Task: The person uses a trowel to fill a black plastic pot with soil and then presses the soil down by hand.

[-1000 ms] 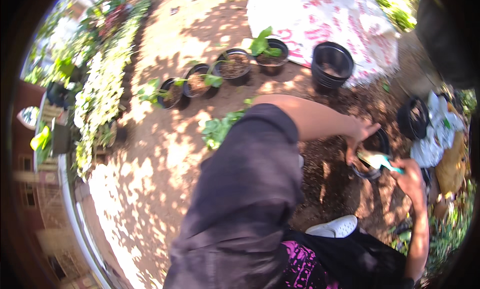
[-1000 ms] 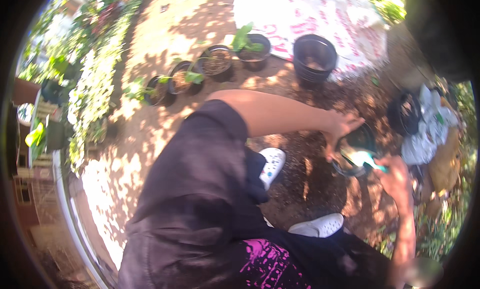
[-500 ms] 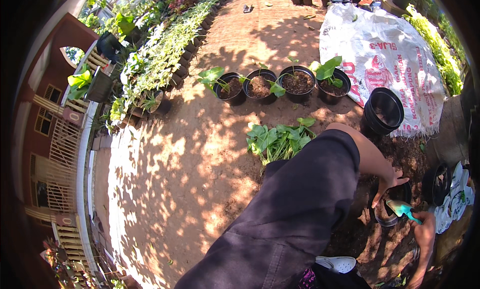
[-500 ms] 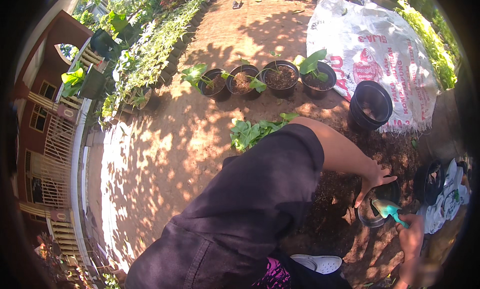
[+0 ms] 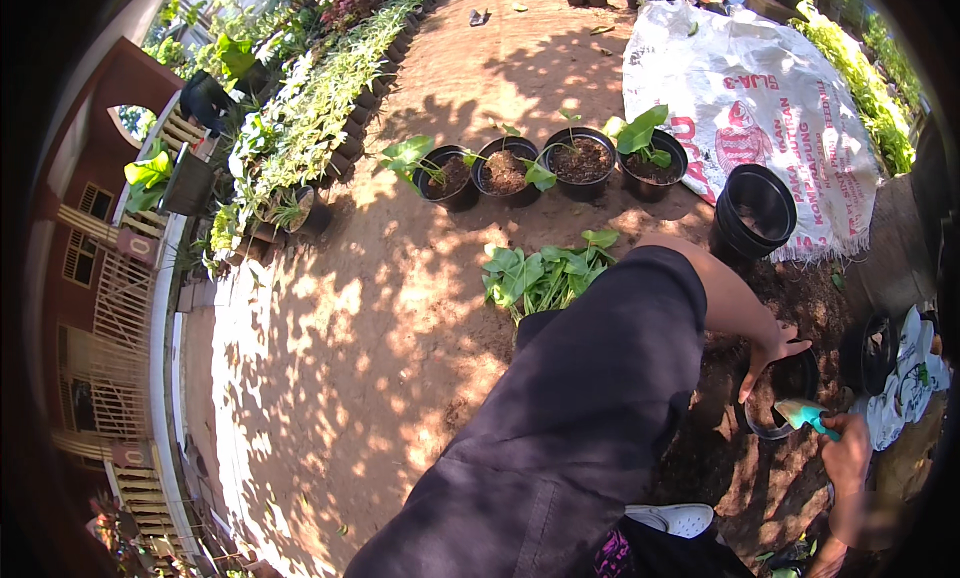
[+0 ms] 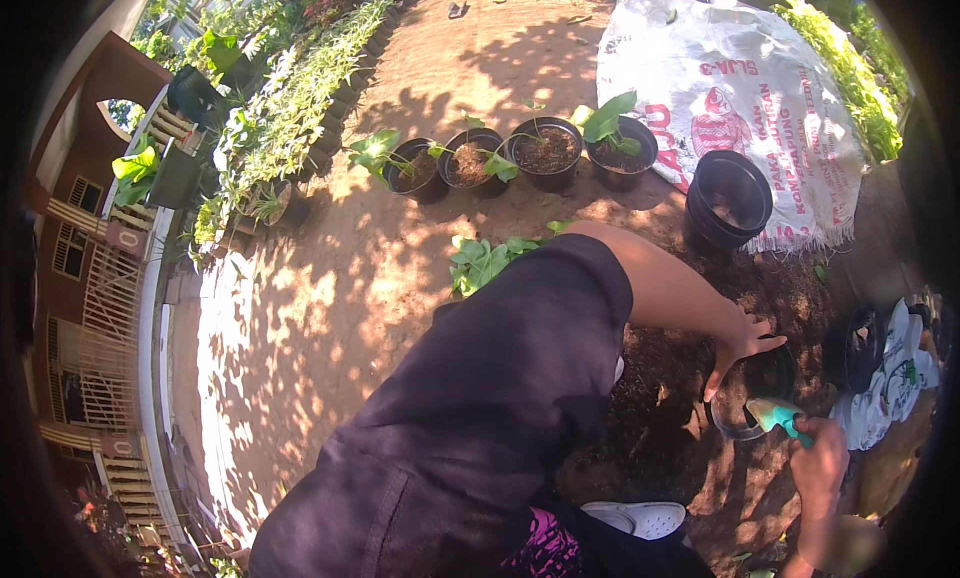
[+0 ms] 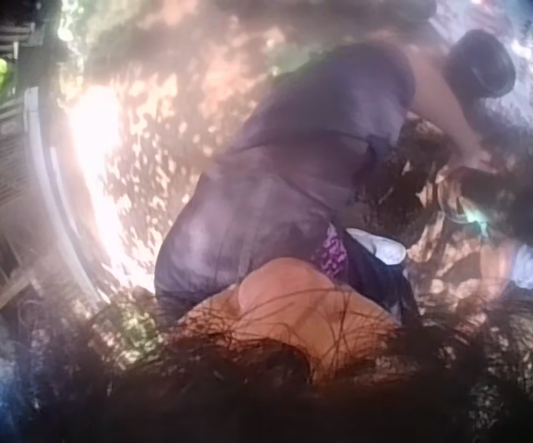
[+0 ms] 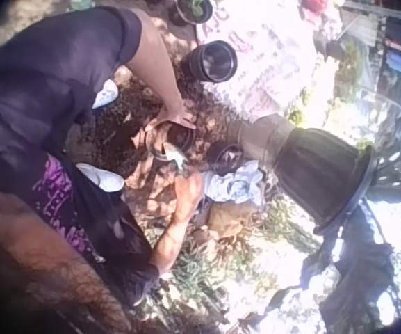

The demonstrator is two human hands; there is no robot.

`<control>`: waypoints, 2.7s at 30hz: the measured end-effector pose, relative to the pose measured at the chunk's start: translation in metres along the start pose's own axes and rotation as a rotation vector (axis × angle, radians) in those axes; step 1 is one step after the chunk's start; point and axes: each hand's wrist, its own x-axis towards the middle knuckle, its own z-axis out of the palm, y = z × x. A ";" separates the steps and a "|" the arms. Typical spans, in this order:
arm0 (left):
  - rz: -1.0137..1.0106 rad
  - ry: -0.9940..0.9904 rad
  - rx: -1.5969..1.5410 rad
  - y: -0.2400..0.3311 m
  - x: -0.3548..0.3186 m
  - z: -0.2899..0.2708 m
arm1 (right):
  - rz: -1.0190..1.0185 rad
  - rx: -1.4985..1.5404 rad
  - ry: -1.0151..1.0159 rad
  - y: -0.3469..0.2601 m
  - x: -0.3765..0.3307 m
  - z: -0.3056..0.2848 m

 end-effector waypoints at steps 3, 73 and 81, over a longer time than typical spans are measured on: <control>0.012 0.000 0.010 -0.002 0.006 0.002 | 0.013 -0.060 -0.021 -0.015 -0.001 0.024; -0.045 -0.089 -0.002 -0.001 -0.005 -0.006 | 0.187 0.194 -0.150 -0.048 0.007 -0.016; -0.069 -0.078 0.000 -0.005 0.000 -0.005 | 0.128 0.038 -0.174 -0.038 0.002 0.038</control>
